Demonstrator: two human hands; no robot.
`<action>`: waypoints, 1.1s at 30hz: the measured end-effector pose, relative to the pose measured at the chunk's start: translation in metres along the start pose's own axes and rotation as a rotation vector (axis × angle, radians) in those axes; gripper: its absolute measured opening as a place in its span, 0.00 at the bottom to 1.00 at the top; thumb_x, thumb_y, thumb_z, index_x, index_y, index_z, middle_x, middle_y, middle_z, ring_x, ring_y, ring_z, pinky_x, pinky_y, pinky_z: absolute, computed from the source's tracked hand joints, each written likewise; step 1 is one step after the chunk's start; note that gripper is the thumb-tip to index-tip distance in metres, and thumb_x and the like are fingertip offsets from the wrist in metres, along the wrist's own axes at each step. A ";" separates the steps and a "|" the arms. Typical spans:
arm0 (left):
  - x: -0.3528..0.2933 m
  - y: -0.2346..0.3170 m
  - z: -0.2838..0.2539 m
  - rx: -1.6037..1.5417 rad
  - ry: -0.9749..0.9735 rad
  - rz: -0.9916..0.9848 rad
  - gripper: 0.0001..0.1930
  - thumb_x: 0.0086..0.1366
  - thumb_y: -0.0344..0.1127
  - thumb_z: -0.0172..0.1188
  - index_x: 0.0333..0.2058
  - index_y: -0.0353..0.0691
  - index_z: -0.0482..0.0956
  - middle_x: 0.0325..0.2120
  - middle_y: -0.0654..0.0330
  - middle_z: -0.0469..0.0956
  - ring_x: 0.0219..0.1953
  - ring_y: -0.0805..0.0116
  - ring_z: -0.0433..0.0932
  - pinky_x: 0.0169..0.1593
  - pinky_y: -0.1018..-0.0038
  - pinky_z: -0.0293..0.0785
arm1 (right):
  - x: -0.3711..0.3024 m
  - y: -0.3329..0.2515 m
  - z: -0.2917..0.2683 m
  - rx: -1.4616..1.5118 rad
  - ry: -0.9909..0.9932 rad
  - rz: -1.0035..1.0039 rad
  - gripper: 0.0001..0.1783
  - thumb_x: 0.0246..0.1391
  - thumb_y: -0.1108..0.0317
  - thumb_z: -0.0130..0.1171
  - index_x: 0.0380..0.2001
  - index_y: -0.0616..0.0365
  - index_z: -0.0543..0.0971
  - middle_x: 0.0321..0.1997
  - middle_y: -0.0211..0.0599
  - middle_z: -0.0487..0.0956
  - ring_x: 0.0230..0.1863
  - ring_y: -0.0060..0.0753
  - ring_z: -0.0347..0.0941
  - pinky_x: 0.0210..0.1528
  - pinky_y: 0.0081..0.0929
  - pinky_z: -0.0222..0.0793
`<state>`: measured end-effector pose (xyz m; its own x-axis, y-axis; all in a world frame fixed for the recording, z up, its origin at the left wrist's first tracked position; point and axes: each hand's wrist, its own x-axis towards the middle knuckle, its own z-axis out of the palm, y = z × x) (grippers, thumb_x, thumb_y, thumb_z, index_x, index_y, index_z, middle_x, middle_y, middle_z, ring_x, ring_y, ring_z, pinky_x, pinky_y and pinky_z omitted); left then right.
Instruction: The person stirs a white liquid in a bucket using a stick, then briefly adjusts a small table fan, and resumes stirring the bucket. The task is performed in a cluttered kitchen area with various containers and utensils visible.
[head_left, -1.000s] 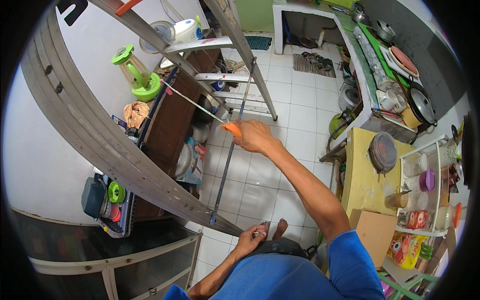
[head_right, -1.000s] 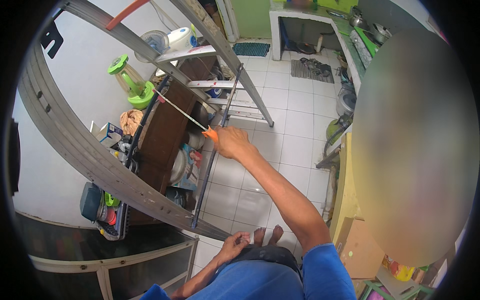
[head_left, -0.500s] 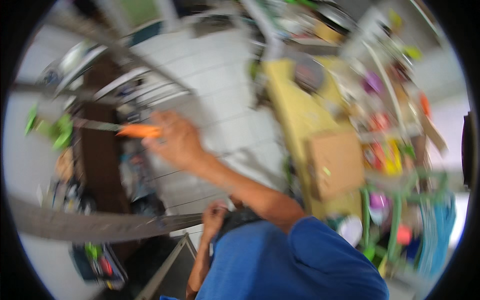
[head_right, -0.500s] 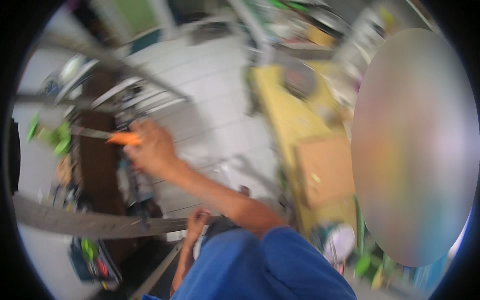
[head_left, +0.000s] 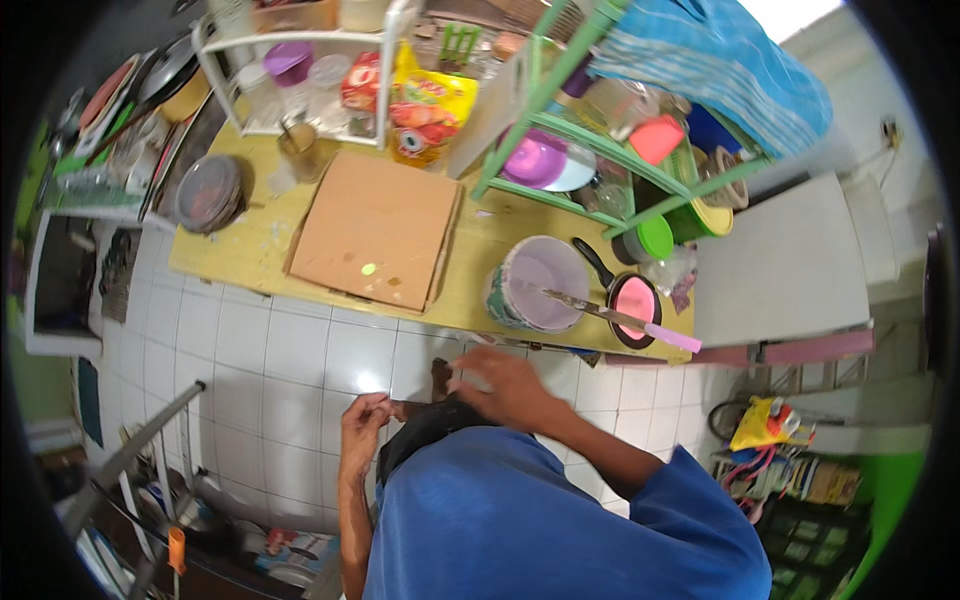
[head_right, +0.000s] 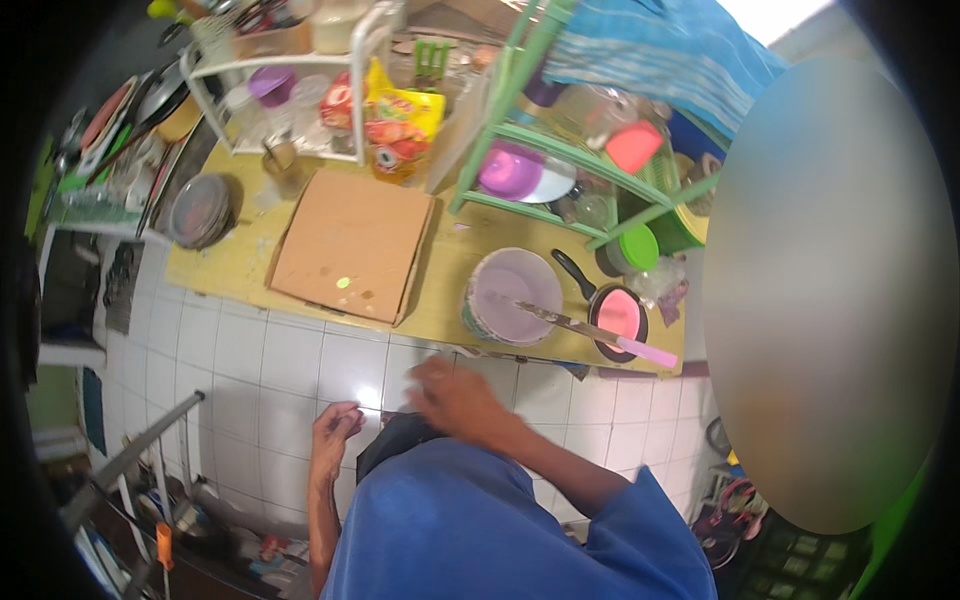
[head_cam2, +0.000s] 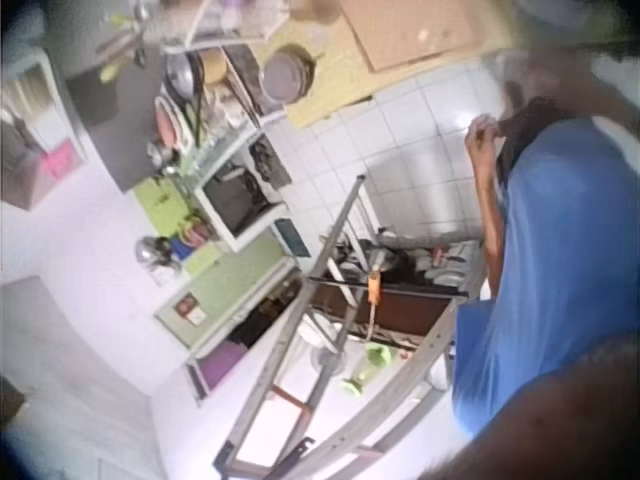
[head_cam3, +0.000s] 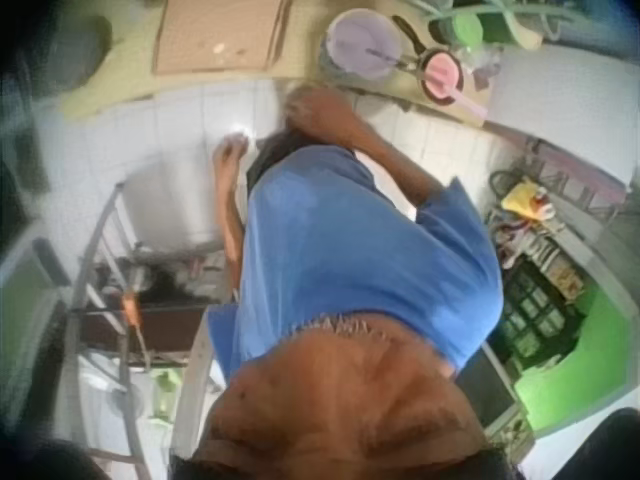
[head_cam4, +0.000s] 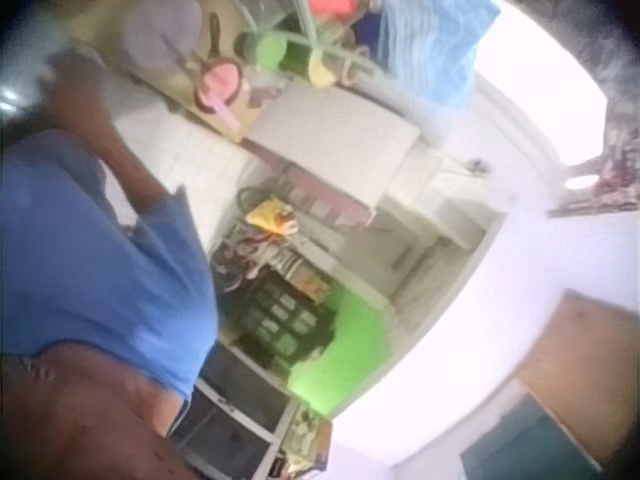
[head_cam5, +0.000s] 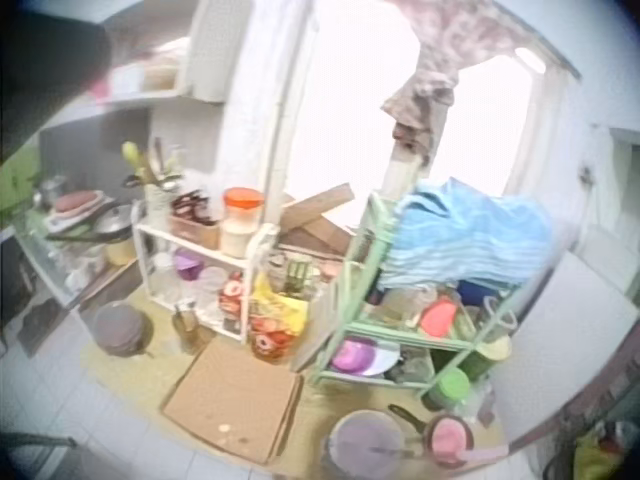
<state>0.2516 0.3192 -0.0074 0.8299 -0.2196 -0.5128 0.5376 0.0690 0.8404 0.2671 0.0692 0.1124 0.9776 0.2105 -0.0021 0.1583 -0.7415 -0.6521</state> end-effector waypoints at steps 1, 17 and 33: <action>0.013 0.015 0.020 0.018 -0.057 0.030 0.11 0.64 0.33 0.55 0.42 0.33 0.74 0.34 0.59 0.77 0.37 0.72 0.75 0.42 0.75 0.72 | -0.010 0.021 -0.021 -0.119 0.098 0.032 0.16 0.49 0.61 0.60 0.39 0.60 0.76 0.38 0.43 0.76 0.39 0.44 0.74 0.42 0.35 0.70; 0.207 0.094 0.194 0.366 -0.448 0.078 0.15 0.66 0.41 0.51 0.43 0.35 0.76 0.37 0.60 0.77 0.37 0.73 0.74 0.41 0.75 0.71 | -0.047 0.164 -0.109 -0.695 -0.137 0.454 0.14 0.45 0.63 0.58 0.33 0.61 0.74 0.27 0.41 0.76 0.29 0.43 0.74 0.30 0.40 0.68; 0.212 0.094 0.234 0.131 -0.603 -0.203 0.08 0.63 0.41 0.56 0.30 0.44 0.74 0.27 0.68 0.76 0.26 0.79 0.73 0.34 0.79 0.73 | -0.037 0.148 -0.128 -0.748 0.096 0.452 0.07 0.48 0.69 0.49 0.25 0.56 0.77 0.22 0.39 0.76 0.25 0.39 0.76 0.24 0.37 0.69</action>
<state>0.4433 0.0517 0.0044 0.4637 -0.7261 -0.5077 0.6211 -0.1423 0.7707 0.2721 -0.1297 0.1132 0.9709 -0.2335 -0.0540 -0.2300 -0.9711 0.0633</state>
